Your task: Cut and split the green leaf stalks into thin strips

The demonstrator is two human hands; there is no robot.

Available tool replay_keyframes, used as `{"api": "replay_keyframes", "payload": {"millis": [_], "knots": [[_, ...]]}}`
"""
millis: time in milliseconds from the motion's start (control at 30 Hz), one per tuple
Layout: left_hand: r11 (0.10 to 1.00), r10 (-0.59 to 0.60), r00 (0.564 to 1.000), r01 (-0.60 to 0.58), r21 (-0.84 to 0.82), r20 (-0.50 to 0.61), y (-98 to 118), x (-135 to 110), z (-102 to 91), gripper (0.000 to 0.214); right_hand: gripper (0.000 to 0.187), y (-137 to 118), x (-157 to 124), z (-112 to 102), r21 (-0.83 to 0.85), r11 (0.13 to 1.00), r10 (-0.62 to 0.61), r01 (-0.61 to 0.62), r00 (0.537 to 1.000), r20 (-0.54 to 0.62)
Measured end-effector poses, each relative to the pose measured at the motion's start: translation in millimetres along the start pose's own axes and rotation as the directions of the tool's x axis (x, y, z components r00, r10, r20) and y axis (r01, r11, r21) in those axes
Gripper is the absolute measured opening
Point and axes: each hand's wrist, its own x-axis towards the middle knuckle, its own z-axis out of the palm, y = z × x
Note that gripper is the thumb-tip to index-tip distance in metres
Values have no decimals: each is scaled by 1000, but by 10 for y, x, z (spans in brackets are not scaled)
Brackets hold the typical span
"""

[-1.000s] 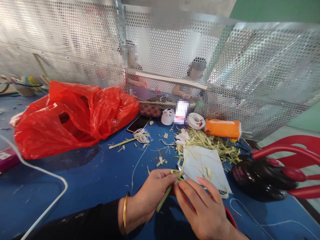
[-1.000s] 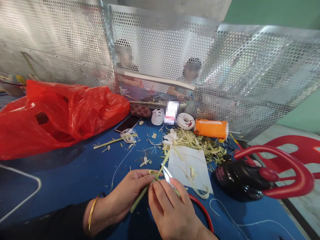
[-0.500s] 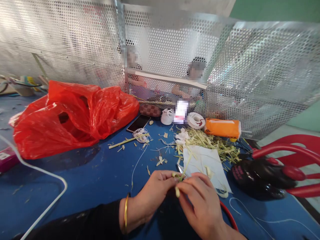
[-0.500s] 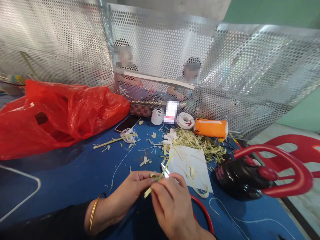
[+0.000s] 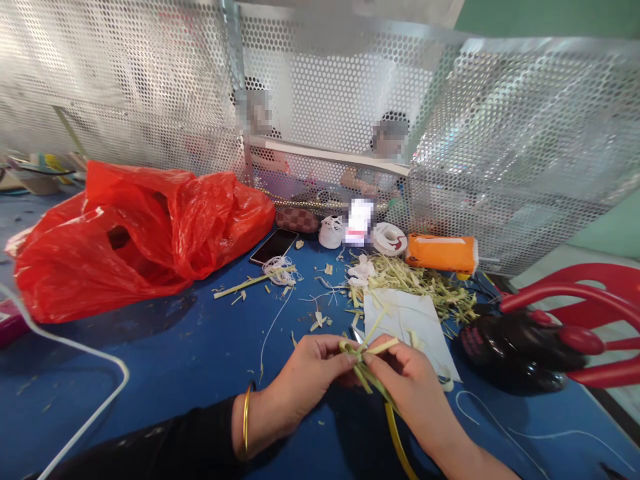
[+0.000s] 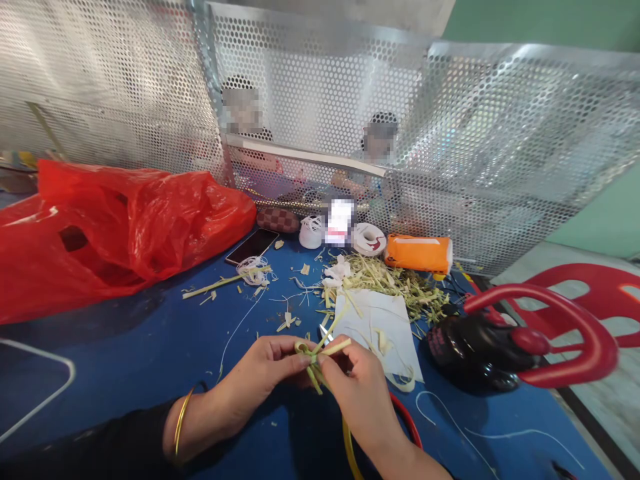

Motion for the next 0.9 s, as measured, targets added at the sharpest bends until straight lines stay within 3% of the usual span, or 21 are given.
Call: {"api": "replay_keyframes", "payload": {"millis": [100,167,267,367,433,533,633,733,833,900], "knots": [[999,7,1000,-8,-31,-20,-9,17,-2,31,27,23,16,23,76,990,117,-121,992,51],[999,7,998,-10,-50,-56,-2,26,-14,30,30,10,16,12,26,989,140,-143,985,99],[996,-16,985,0,-89,-171,20,38,-51,29,30,-35,-5,-40,-189,982,18,5,992,122],[990,-26,966,-11,-140,-256,30,50,-92,27,21,-60,-25,-89,-312,919,-202,243,967,156],[987,-30,966,-11,-158,-256,25,55,-108,25,25,-56,-18,-102,-330,845,-367,421,905,214],[986,-57,971,18,-164,-232,10,58,-111,24,33,-58,19,-103,-435,638,-576,636,768,279],[992,-59,977,35,-122,-204,6,56,-91,25,25,-105,50,-100,-527,429,-711,733,634,303],[999,-26,988,21,-38,-150,1,52,-62,25,27,-156,47,-89,-561,290,-806,775,514,294],[996,61,996,-57,72,-60,-28,41,-51,17,27,-147,31,-70,-607,291,-863,740,477,168],[972,136,991,-135,191,9,-53,27,-60,14,22,-110,26,-70,-605,346,-841,717,523,140]]}}
